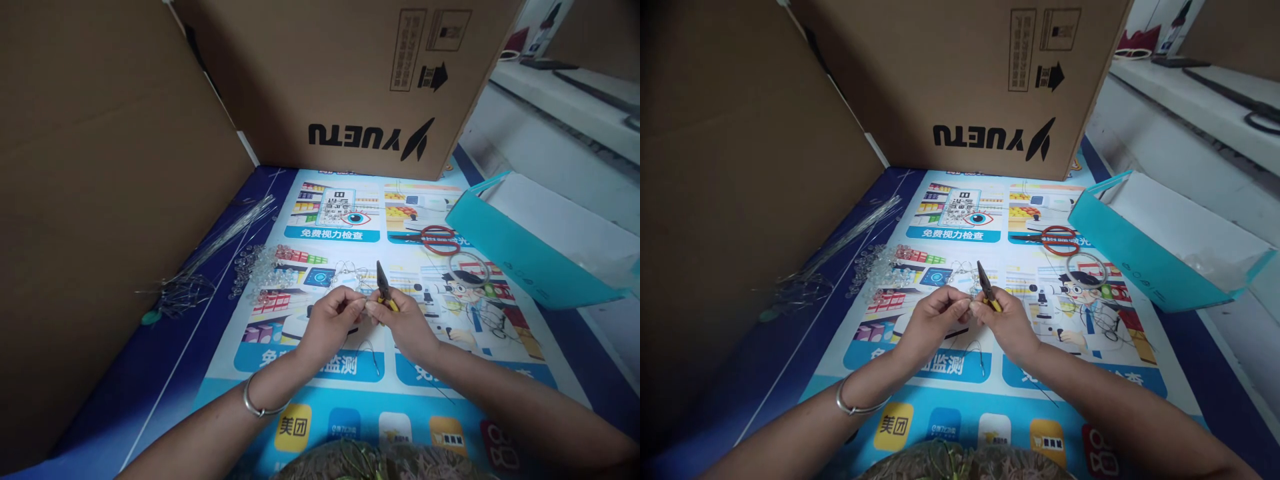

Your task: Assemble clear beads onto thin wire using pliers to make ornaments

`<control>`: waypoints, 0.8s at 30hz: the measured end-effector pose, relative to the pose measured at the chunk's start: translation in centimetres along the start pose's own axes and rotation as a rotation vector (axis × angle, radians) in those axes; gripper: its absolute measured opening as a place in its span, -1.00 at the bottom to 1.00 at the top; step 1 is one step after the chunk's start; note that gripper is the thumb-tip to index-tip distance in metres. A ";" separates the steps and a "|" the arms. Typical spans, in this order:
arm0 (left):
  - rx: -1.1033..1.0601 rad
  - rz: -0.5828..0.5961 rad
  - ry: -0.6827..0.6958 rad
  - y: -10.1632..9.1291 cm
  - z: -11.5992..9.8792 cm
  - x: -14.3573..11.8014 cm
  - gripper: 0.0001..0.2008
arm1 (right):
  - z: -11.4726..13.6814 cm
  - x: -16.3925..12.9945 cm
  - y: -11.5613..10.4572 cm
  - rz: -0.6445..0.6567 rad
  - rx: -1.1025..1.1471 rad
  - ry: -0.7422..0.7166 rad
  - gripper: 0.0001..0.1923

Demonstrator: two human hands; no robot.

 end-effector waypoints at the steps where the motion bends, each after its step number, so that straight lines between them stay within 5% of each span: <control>1: -0.006 -0.002 -0.001 -0.1 -0.1 0.0 -0.82 | 0.1 0.0 0.1 0.018 -0.017 0.000 -0.76; 6: -0.040 0.014 -0.004 -1.2 -1.3 0.8 -0.81 | 1.9 0.6 -0.6 0.103 -0.432 -0.132 -0.74; 13: -0.146 0.039 -0.103 -2.7 -1.5 1.5 -0.80 | 5.0 0.2 -1.1 -0.015 -1.464 -0.729 -0.82; 24: -0.168 0.091 -0.183 -2.1 0.3 1.6 -0.78 | 6.8 -2.9 0.4 -0.215 -1.691 -1.143 -0.80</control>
Point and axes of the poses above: each hand's wrist, its own x-axis towards the middle knuckle, its own y-axis out of the palm, z = x × y, the point moved 10 cm from there along x, towards the middle knuckle, and after that the axes turned 4 degrees about -x, right-handed, at the moved point
